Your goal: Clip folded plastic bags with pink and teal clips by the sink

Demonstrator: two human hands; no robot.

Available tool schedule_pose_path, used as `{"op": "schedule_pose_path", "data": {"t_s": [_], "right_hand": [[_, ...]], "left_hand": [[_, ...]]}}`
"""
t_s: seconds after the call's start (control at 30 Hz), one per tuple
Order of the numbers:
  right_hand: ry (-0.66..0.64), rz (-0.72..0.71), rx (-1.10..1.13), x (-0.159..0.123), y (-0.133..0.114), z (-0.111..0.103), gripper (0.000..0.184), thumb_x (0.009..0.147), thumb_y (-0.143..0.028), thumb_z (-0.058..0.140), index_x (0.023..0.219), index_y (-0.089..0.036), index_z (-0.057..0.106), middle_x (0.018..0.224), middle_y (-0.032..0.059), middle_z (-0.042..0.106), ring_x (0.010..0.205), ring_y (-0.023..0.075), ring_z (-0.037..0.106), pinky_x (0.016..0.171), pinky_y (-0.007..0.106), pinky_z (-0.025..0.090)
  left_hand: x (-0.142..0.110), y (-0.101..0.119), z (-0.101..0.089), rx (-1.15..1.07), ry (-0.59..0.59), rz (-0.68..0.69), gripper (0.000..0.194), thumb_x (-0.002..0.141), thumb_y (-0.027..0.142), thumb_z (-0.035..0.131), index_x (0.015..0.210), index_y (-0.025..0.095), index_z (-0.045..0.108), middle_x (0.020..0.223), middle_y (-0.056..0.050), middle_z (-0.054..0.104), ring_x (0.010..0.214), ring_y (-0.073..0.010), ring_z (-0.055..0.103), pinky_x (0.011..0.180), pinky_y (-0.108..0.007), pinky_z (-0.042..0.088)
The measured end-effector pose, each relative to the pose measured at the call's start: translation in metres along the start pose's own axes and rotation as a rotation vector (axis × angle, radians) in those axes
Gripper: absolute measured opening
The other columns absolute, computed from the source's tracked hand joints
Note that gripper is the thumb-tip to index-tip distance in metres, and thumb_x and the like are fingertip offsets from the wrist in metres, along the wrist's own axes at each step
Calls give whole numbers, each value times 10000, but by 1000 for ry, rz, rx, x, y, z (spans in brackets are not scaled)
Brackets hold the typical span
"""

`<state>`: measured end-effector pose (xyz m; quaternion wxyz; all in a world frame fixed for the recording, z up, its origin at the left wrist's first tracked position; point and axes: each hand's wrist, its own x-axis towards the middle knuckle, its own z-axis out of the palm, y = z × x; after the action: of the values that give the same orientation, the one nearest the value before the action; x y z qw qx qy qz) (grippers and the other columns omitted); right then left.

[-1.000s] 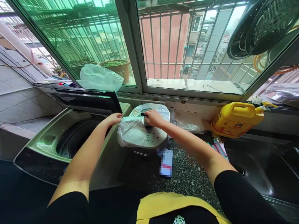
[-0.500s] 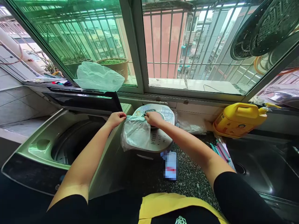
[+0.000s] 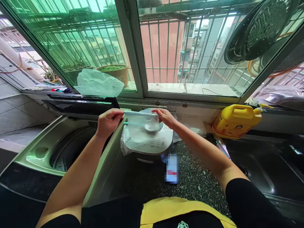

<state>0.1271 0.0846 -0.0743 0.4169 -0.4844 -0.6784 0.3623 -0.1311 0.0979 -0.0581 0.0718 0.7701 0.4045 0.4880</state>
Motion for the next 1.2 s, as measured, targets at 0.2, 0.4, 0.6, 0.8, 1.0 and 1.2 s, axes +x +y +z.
{"op": "schedule_pose_path", "data": {"t_s": [0.2,0.4,0.6,0.8,1.0,1.2], "right_hand": [[-117,-23,172,-107,-3,-40,365,799,-478,520,822,-127,616,597,3,605,474,66,501,440,179,410],[319,-191,-245,-216,20,-66,170,826,-320,523,860,-178,608,683,13,621,576,103,557,527,218,468],[577,-407,-611,-280,50,-87,146,836,-188,496,920,-225,609,810,50,675,751,159,641,673,297,530],[583,-386,-700,-323,70,-106,237,818,-180,528,1042,-227,591,878,71,679,807,184,642,710,334,531],[327,-111,-697,-355,76,-113,251,871,-292,469,1058,-178,591,825,71,673,749,172,639,657,276,506],[184,-63,-690,-386,96,-119,209,896,-243,401,964,-171,586,737,58,637,665,160,603,600,259,463]], "left_hand": [[-51,60,28,-29,51,360,96,753,214,605,840,224,643,907,-35,684,835,-150,635,761,-286,517],[-88,122,88,-509,-148,64,170,819,287,525,928,197,619,751,-27,663,645,-116,605,621,-251,504],[-102,171,141,-901,-571,-447,403,753,538,522,761,145,608,513,10,522,438,-79,447,430,-211,367],[-119,205,182,-854,-682,-517,312,662,472,636,668,167,571,502,36,464,461,-80,403,438,-209,325],[-152,226,215,-735,-583,-439,249,720,422,586,685,175,580,572,19,490,514,-93,402,482,-221,323],[-204,243,241,-663,-607,-540,344,787,481,470,612,185,478,539,36,382,506,-99,328,477,-236,256]]}}
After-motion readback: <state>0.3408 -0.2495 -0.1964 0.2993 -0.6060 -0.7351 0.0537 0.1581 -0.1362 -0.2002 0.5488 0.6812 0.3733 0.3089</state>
